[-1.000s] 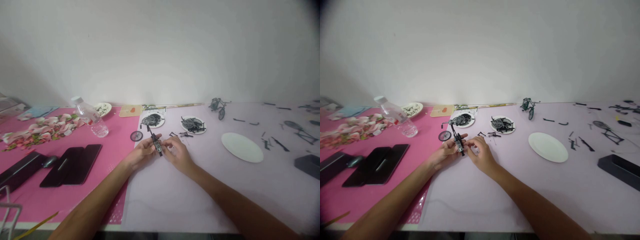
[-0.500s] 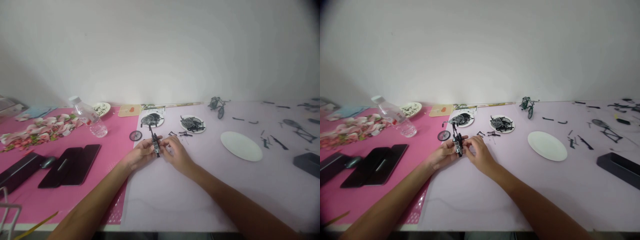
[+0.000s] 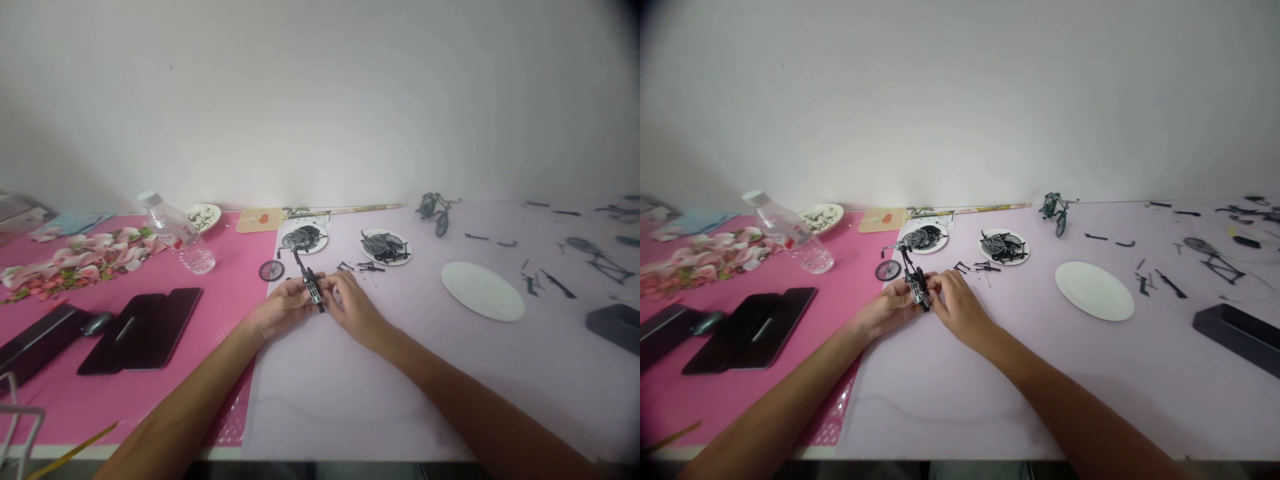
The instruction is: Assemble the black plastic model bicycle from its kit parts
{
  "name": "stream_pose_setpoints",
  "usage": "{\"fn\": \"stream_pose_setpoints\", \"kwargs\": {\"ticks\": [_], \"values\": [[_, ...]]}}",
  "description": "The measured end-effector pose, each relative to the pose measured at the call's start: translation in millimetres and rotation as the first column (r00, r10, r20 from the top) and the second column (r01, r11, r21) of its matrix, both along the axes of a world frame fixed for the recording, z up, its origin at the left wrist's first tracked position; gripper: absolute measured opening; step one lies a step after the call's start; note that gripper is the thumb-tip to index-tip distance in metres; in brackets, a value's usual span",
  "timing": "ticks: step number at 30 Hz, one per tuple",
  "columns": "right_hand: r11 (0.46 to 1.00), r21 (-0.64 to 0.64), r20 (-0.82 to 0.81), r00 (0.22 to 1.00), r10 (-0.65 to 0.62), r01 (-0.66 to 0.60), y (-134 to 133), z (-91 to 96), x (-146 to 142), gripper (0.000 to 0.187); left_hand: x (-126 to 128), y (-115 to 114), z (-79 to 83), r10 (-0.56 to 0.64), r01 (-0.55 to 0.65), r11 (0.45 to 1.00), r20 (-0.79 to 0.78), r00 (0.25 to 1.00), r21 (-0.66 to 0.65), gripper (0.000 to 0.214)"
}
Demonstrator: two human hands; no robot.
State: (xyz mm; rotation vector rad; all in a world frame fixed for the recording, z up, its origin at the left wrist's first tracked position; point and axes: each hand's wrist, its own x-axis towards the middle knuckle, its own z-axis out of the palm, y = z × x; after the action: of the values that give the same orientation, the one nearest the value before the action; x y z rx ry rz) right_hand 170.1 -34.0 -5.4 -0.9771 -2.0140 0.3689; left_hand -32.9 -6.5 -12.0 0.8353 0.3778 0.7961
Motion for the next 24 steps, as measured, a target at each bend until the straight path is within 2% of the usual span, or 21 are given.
{"fn": "stream_pose_setpoints", "kwargs": {"ticks": [6, 15, 24], "values": [[1.0, -0.016, 0.022, 1.0, -0.016, 0.016, 1.4, 1.8, 1.8, 0.014, -0.7, 0.8, 0.5, 0.033, -0.035, 0.998, -0.037, 0.999, -0.049, 0.039], [0.995, 0.078, 0.161, 0.984, -0.07, 0.058, 3.4, 6.8, -1.5, 0.016, 3.3, 1.9, -4.4, 0.066, -0.068, 0.996, -0.043, 0.997, -0.053, 0.042], [0.998, 0.036, 0.084, 0.995, -0.059, 0.057, 2.9, 7.4, 2.9, 0.015, 1.5, 4.1, -7.8, 0.063, -0.065, 0.997, -0.049, 0.997, -0.043, 0.046]]}}
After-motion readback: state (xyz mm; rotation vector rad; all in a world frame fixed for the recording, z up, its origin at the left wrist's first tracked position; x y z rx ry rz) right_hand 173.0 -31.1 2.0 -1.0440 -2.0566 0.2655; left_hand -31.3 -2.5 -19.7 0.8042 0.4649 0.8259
